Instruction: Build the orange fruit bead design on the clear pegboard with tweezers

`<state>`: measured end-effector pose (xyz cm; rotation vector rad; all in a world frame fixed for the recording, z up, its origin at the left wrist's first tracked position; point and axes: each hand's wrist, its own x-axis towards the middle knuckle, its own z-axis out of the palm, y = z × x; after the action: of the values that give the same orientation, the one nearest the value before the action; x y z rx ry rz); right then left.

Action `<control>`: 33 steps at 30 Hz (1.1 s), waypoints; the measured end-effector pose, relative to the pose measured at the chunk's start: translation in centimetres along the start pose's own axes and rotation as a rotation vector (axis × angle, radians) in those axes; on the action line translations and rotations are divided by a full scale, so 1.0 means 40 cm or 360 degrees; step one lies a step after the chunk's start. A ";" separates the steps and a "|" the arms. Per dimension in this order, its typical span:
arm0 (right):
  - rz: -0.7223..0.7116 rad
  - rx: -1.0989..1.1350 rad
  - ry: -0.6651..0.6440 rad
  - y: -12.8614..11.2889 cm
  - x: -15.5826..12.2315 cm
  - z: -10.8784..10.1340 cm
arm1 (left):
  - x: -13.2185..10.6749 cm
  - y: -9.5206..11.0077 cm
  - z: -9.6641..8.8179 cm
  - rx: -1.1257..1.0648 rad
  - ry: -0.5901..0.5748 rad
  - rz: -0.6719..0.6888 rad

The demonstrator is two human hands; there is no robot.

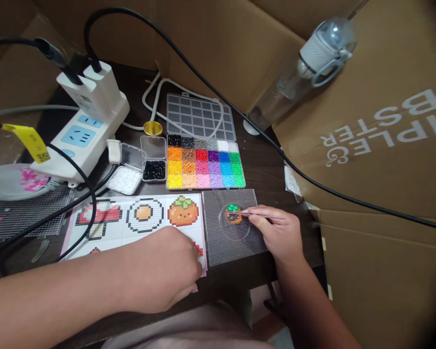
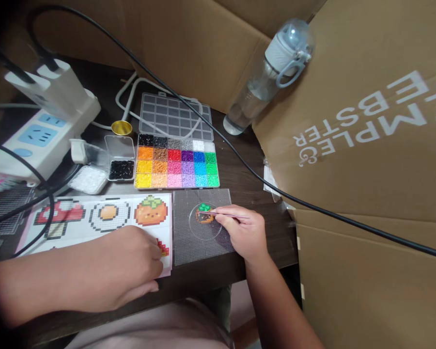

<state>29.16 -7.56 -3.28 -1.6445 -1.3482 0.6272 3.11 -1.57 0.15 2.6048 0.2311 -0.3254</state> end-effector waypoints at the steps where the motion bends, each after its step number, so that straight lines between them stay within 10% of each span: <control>1: 0.0006 -0.0003 -0.0002 0.000 0.000 -0.001 | 0.000 0.000 0.000 -0.0004 -0.0006 0.0002; 33: 0.0101 0.0199 -0.0055 -0.022 0.009 -0.003 | 0.012 0.005 -0.029 -0.0116 -0.0149 0.0003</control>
<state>28.93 -7.27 -2.41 -1.5867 -1.2594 0.7651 3.84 -1.10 1.06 2.5106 0.2045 -0.4288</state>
